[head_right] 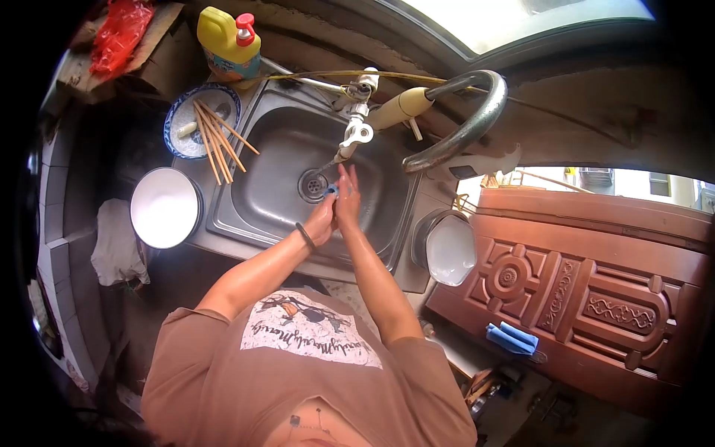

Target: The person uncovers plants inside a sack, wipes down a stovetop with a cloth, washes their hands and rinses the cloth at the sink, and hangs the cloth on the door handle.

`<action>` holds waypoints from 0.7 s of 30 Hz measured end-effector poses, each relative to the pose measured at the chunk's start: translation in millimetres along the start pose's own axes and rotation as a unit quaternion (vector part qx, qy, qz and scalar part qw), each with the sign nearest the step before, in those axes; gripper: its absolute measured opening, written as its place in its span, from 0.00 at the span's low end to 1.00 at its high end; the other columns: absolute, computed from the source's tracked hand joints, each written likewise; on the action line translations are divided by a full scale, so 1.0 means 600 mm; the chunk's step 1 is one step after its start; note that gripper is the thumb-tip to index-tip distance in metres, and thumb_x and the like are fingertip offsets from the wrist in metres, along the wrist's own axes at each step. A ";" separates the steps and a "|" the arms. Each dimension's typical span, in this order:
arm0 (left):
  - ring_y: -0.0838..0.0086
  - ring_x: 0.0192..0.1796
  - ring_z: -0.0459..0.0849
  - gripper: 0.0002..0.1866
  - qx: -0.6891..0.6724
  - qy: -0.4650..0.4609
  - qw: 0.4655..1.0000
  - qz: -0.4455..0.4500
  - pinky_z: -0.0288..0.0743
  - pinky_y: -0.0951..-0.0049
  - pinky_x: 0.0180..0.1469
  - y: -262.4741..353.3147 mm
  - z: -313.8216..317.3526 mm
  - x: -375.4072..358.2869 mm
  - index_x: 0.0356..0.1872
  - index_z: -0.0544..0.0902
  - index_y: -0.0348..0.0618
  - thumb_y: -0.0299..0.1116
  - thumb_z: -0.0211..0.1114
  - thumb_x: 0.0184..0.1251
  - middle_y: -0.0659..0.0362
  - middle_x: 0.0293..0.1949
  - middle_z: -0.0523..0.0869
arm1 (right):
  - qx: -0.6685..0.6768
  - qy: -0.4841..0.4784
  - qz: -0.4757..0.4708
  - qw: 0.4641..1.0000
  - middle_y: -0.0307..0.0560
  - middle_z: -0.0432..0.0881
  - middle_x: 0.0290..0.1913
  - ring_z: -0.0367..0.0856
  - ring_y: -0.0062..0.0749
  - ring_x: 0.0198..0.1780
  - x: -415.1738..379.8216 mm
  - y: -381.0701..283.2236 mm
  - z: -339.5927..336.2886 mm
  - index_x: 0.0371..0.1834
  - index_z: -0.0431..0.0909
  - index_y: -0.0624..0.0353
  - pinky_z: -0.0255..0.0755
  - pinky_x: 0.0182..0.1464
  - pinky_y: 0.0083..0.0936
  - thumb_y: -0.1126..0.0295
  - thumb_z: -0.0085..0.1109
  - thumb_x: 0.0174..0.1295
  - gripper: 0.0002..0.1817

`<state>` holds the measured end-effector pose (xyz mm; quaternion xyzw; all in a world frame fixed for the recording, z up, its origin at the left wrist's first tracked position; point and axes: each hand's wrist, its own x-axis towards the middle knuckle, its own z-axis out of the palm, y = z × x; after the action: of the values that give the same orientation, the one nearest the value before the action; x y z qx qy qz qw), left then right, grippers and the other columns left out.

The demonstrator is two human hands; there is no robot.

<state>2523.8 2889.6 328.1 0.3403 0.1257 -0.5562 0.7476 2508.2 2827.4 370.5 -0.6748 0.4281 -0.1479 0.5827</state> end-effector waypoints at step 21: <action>0.73 0.57 0.74 0.21 -0.055 -0.086 0.994 -0.043 0.72 0.69 0.57 0.022 0.013 -0.037 0.64 0.68 0.49 0.44 0.45 0.77 0.61 0.57 0.75 | -0.019 0.057 -0.006 0.998 0.52 0.62 0.72 0.63 0.40 0.71 0.008 0.027 -0.023 0.69 0.63 0.62 0.55 0.71 0.29 0.68 0.39 0.71 0.25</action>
<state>2526.3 2903.1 351.4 0.2438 0.1059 -0.6076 0.7484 2494.5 2815.5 358.2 -0.6790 0.4591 -0.1810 0.5435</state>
